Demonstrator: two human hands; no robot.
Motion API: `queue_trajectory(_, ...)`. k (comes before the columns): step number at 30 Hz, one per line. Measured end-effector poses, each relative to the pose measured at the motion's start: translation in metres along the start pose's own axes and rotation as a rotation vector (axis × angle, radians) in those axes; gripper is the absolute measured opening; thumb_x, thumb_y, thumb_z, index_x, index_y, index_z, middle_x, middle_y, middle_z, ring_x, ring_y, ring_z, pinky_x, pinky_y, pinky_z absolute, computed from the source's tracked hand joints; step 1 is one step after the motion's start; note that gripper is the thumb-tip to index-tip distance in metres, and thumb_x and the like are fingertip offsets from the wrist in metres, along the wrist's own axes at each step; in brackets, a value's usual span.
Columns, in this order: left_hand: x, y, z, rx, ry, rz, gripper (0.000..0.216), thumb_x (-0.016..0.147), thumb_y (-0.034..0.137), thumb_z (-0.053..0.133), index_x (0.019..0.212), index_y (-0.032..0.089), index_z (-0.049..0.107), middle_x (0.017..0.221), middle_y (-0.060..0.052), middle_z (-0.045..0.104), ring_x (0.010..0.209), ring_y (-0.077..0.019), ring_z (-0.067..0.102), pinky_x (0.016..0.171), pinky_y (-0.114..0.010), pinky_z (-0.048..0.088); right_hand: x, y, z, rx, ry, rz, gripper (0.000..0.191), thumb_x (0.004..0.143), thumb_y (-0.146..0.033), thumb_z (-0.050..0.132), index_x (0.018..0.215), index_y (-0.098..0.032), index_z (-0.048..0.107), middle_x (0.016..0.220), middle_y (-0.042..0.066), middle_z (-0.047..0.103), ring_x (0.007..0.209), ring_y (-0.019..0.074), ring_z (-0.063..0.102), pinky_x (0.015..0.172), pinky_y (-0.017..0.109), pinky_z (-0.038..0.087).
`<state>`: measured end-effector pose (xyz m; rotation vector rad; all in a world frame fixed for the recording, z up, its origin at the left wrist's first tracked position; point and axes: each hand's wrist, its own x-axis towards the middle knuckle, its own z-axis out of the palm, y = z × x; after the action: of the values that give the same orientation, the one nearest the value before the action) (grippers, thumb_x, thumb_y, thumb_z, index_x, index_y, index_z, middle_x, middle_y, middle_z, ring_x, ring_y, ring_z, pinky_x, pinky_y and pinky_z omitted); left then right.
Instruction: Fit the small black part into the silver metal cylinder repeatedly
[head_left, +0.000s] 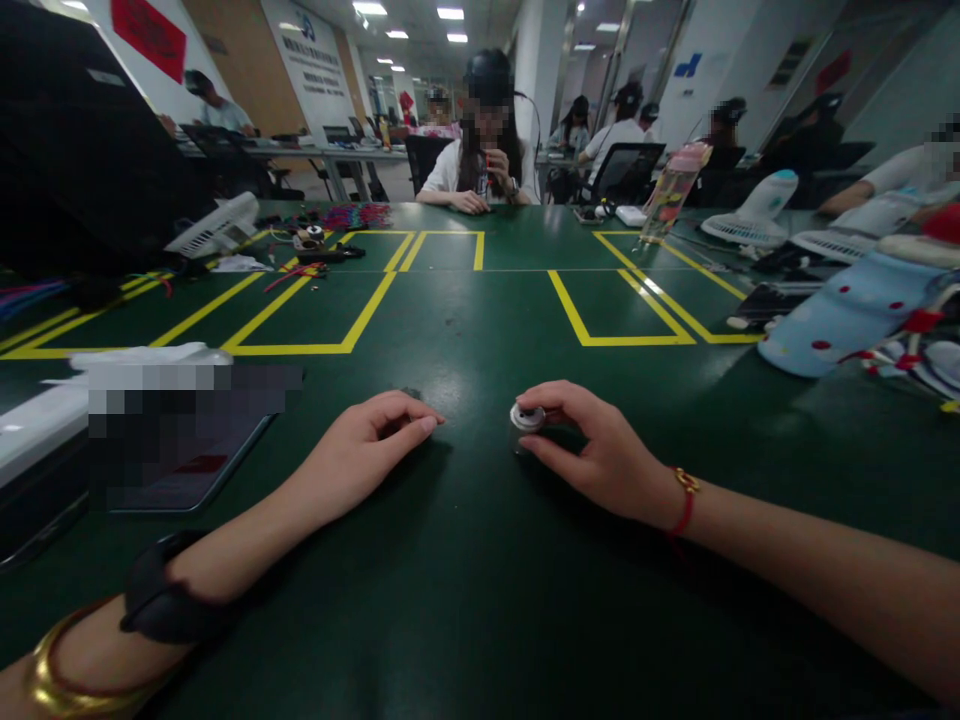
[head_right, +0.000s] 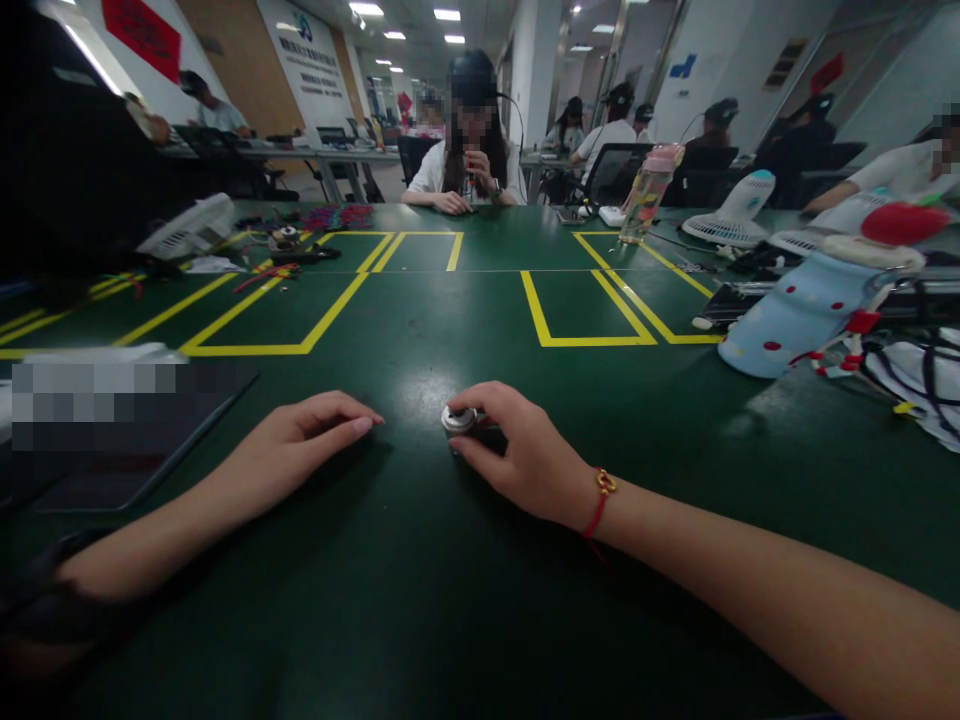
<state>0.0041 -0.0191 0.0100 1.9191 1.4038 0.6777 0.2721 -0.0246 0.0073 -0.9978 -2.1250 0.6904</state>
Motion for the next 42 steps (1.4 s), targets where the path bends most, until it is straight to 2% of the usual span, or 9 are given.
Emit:
queue_trajectory(2, 0.0, 0.008, 0.004, 0.04, 0.034, 0.01, 0.027, 0.089, 0.043, 0.053, 0.102, 0.024, 0.066, 0.099, -0.003, 0.065, 0.087, -0.0199, 0.06, 0.077, -0.033, 0.047, -0.003, 0.005, 0.002, 0.051, 0.021, 0.02, 0.052, 0.077, -0.031, 0.064, 0.125, -0.027, 0.044, 0.121, 0.004, 0.055, 0.105, 0.0155, 0.057, 0.093, 0.036, 0.051)
queue_trajectory(5, 0.003, 0.029, 0.014, 0.116, 0.071, 0.156, 0.027, 0.089, 0.039, 0.054, 0.109, 0.025, 0.064, 0.102, -0.003, 0.062, 0.086, -0.0189, 0.058, 0.072, -0.032, 0.047, -0.004, 0.009, 0.006, 0.155, 0.036, 0.077, 0.064, 0.073, -0.028, 0.068, 0.128, -0.024, 0.036, 0.12, 0.005, 0.056, 0.107, 0.0142, 0.058, 0.094, 0.032, 0.051)
queue_trajectory(9, 0.015, 0.061, 0.029, 0.149, 0.076, 0.336, 0.023, 0.089, 0.033, 0.055, 0.106, 0.026, 0.068, 0.103, -0.003, 0.059, 0.094, -0.0185, 0.057, 0.079, -0.031, 0.046, -0.002, 0.012, 0.008, 0.212, 0.019, 0.112, 0.056, 0.075, -0.026, 0.067, 0.123, -0.024, 0.038, 0.112, 0.003, 0.06, 0.102, 0.012, 0.06, 0.092, 0.03, 0.051)
queue_trajectory(13, 0.028, 0.076, 0.028, 0.128, 0.118, 0.36, 0.014, 0.086, 0.031, 0.06, 0.088, 0.023, 0.072, 0.094, -0.002, 0.061, 0.088, -0.0166, 0.058, 0.077, -0.029, 0.045, -0.002, 0.011, 0.007, 0.194, 0.024, 0.094, 0.053, 0.075, -0.026, 0.067, 0.121, -0.023, 0.041, 0.113, 0.004, 0.06, 0.102, 0.0119, 0.06, 0.091, 0.03, 0.051)
queue_trajectory(18, 0.026, 0.059, 0.017, 0.128, 0.186, 0.276, 0.016, 0.085, 0.037, 0.062, 0.09, 0.025, 0.072, 0.092, 0.0, 0.062, 0.082, -0.0163, 0.058, 0.071, -0.028, 0.044, -0.004, 0.007, 0.004, 0.041, 0.05, 0.077, 0.05, 0.074, -0.024, 0.065, 0.12, -0.022, 0.046, 0.112, 0.003, 0.059, 0.098, 0.0116, 0.059, 0.089, 0.029, 0.05)
queue_trajectory(24, 0.025, 0.028, 0.038, 0.168, -0.041, 0.248, 0.013, 0.084, 0.034, 0.064, 0.085, 0.026, 0.073, 0.089, -0.001, 0.063, 0.086, -0.0184, 0.059, 0.078, -0.032, 0.045, -0.004, 0.008, 0.003, -0.039, 0.045, 0.063, 0.047, 0.074, -0.025, 0.063, 0.119, -0.022, 0.05, 0.112, 0.004, 0.059, 0.095, 0.0125, 0.058, 0.086, 0.03, 0.051)
queue_trajectory(31, 0.028, 0.028, 0.048, 0.188, -0.048, 0.256, 0.015, 0.084, 0.036, 0.063, 0.091, 0.027, 0.073, 0.091, -0.002, 0.064, 0.087, -0.0199, 0.058, 0.078, -0.033, 0.044, -0.003, 0.007, 0.004, -0.001, 0.046, 0.071, 0.044, 0.076, -0.027, 0.063, 0.118, -0.023, 0.052, 0.112, 0.004, 0.06, 0.096, 0.014, 0.06, 0.086, 0.031, 0.052)
queue_trajectory(35, 0.022, 0.025, 0.03, 0.126, 0.001, 0.197, 0.023, 0.082, 0.04, 0.064, 0.1, 0.026, 0.07, 0.096, -0.003, 0.064, 0.084, -0.0189, 0.059, 0.074, -0.031, 0.045, -0.009, 0.011, -0.027, 0.005, 0.134, 0.173, 0.046, 0.075, -0.034, 0.065, 0.117, -0.021, 0.052, 0.112, 0.005, 0.061, 0.096, 0.0148, 0.062, 0.086, 0.031, 0.052)
queue_trajectory(42, 0.005, -0.009, -0.008, -0.034, 0.063, -0.094, 0.036, 0.083, 0.052, 0.058, 0.102, 0.022, 0.065, 0.096, -0.003, 0.068, 0.083, -0.0203, 0.063, 0.07, -0.03, 0.047, -0.075, 0.079, -0.146, -0.557, 0.461, 0.668, 0.052, 0.068, -0.047, 0.068, 0.112, -0.022, 0.058, 0.093, 0.005, 0.065, 0.077, 0.0172, 0.061, 0.069, 0.033, 0.05)
